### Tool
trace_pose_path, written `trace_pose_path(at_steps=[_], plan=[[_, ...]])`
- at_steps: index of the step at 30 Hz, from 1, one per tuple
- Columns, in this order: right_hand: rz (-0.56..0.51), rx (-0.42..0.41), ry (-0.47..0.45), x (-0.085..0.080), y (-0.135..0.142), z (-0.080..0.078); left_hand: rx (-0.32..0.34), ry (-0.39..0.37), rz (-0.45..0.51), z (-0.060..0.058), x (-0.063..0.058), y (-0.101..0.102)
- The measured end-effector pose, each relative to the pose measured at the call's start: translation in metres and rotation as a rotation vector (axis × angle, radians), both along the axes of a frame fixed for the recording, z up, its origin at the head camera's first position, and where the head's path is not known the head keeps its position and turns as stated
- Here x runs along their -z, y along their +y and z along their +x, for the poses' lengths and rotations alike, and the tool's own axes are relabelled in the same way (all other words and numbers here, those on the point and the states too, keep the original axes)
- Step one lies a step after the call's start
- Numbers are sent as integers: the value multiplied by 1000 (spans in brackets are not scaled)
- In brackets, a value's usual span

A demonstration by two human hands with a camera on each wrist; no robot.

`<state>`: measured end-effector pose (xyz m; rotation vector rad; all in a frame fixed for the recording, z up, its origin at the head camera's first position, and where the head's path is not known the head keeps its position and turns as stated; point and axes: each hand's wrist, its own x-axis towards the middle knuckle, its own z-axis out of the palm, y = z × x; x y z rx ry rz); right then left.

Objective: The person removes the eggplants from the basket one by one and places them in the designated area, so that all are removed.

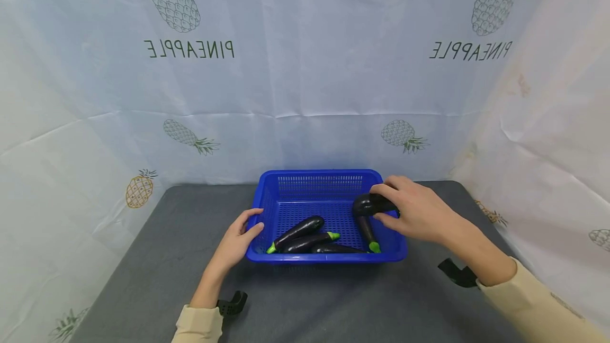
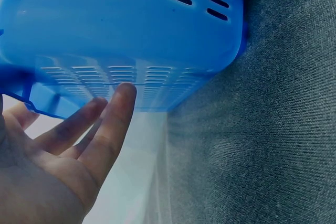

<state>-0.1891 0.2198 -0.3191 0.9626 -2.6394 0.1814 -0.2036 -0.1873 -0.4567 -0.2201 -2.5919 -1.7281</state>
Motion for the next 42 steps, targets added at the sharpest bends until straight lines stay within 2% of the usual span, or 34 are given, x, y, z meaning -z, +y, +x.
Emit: trace_pose_path(at_steps=[6, 20, 30, 42], plan=[[-22, 33, 10, 1, 18, 4, 5, 3, -2, 0, 1, 0], [-108, 156, -77, 11, 55, 6, 2, 10, -22, 3, -2, -1], [-131, 201, -155, 31, 78, -1, 8, 0, -20, 3, -2, -1], [-127, 243, -167, 64, 98, -10, 10, -10, -7, 3, -5, 0]])
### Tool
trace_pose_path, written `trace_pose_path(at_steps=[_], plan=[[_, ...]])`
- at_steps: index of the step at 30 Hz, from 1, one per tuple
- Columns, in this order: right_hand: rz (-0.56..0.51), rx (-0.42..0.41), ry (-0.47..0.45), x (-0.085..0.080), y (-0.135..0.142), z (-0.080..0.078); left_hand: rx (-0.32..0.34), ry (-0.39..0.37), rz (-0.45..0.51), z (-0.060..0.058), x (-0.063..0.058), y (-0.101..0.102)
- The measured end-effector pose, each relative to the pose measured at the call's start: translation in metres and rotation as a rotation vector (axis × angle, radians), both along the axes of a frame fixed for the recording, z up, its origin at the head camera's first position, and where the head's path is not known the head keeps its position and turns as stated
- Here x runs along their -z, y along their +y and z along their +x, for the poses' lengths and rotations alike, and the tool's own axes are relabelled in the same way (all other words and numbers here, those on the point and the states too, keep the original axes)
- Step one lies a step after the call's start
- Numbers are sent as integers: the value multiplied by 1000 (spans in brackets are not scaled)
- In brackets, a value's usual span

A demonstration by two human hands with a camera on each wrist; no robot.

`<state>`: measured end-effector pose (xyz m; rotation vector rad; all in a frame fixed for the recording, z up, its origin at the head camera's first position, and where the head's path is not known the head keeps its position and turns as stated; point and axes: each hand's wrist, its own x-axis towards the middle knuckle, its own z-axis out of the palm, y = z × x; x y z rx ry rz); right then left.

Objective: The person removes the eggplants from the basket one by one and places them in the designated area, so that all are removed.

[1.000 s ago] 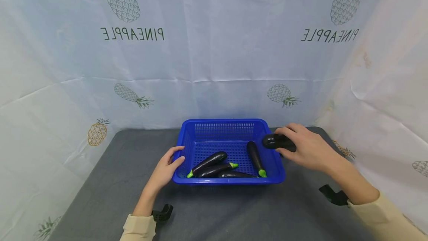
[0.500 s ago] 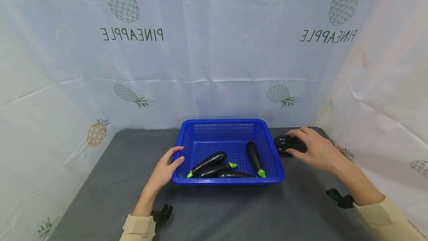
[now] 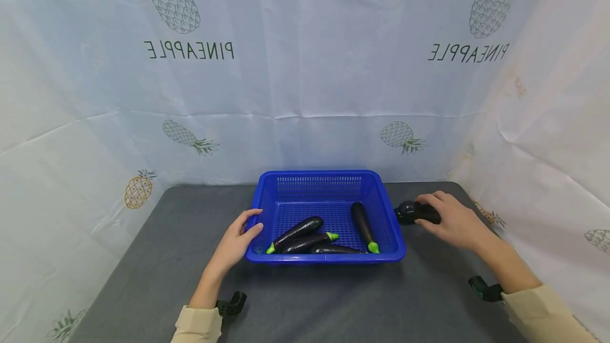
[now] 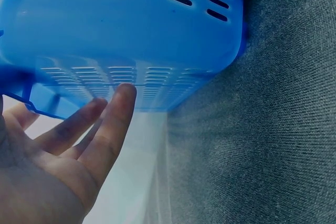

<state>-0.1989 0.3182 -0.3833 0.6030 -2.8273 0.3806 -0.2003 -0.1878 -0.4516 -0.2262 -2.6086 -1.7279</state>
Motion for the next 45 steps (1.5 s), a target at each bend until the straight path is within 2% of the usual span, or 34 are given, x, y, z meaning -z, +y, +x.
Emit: trace_pose_path(at_steps=[9, 19, 36, 45], plan=[[42, 12, -20, 29, 9, -9, -3, 21, -15, 1, -1, -1], [89, -4, 13, 53, 15, -18, -4, -1, -6, 1, 0, 0], [187, -12, 46, 76, 17, -24, -6, 13, -17, 0, 2, -1], [212, 0, 51, 81, 16, -25, -20, 4, -23, 0, 1, 1]])
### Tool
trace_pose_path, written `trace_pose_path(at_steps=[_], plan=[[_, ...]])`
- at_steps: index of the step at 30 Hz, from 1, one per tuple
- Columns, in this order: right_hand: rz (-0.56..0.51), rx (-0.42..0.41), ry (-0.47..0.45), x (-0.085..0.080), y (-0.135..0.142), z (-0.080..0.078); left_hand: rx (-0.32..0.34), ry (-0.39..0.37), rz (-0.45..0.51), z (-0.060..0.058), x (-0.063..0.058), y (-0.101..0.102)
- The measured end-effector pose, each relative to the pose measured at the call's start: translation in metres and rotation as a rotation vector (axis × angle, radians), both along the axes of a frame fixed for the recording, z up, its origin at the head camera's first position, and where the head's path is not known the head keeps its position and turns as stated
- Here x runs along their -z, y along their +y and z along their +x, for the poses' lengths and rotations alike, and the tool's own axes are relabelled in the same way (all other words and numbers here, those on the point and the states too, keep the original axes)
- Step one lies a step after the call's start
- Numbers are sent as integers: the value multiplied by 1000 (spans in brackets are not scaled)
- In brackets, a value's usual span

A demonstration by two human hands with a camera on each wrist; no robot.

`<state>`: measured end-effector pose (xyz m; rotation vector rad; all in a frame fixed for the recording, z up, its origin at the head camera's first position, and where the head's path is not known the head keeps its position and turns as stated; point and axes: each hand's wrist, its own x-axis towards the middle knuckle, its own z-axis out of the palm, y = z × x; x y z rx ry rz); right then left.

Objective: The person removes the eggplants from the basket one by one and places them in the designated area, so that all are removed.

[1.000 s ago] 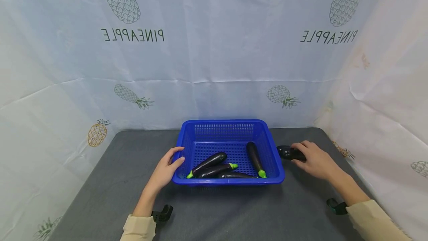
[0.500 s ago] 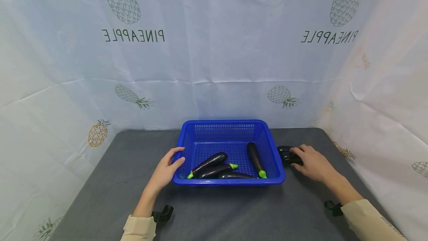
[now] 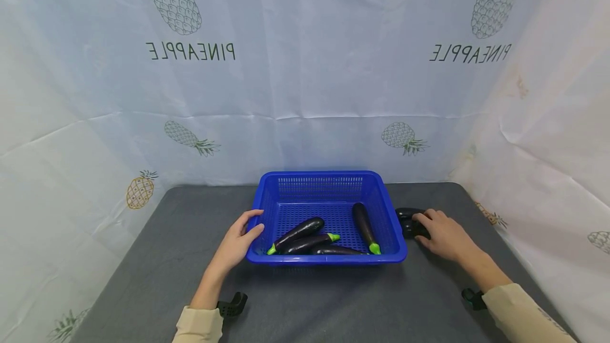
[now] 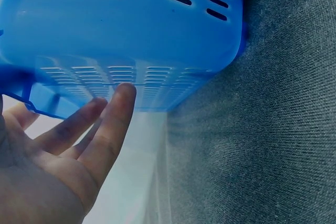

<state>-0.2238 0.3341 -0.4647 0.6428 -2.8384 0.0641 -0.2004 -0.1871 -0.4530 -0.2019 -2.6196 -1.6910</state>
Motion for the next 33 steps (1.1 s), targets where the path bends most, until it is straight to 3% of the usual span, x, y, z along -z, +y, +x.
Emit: trace_pose_path(at_steps=[8, 18, 33], plan=[[-27, 19, -25, -6, -1, 3, -1, -10, 11, 0, 0, 1], [-110, 16, -51, -36, -9, 7, 6, -7, 10, -1, 0, 0], [-155, -22, 76, -79, -31, 15, 19, 8, 16, -1, -1, -1]])
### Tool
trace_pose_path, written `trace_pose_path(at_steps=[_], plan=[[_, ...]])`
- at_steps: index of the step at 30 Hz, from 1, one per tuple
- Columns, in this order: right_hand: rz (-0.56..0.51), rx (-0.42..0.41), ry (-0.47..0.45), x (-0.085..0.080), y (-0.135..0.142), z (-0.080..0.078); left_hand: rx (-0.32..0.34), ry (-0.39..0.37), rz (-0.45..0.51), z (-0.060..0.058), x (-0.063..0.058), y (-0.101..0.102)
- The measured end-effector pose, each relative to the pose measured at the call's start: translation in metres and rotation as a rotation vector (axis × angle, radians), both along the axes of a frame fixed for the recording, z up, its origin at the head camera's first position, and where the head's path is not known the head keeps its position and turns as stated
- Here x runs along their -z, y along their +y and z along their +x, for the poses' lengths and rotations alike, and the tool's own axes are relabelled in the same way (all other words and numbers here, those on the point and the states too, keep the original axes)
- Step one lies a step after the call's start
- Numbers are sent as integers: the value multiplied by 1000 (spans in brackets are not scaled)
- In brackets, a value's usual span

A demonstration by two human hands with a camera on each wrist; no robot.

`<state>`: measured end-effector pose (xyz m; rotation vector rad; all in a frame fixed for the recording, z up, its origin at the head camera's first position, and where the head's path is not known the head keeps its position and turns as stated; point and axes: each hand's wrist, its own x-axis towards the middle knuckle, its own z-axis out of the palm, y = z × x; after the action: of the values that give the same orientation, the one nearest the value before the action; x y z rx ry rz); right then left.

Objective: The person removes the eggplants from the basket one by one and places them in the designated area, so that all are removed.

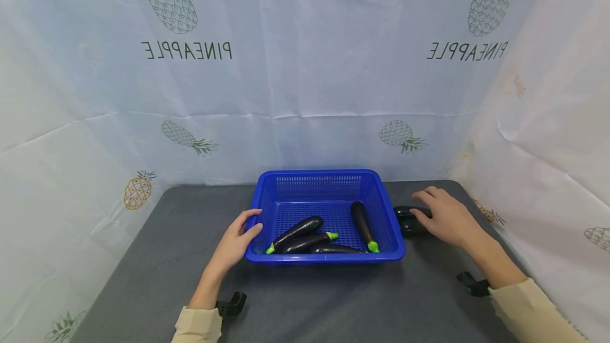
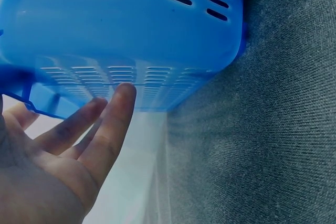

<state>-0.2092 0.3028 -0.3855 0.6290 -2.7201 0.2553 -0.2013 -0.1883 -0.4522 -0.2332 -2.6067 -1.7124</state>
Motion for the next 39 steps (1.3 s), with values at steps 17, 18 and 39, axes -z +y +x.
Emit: trace_pose_path(at_steps=[17, 18, 39], plan=[[-51, 11, -37, -33, -51, 3, 7, -5, 7, -4, -2, -1], [-47, 6, -33, -34, -54, 2, 6, -8, 10, -3, -3, -1], [65, -11, -205, -20, -110, -17, 10, -8, 20, 2, -3, 2]])
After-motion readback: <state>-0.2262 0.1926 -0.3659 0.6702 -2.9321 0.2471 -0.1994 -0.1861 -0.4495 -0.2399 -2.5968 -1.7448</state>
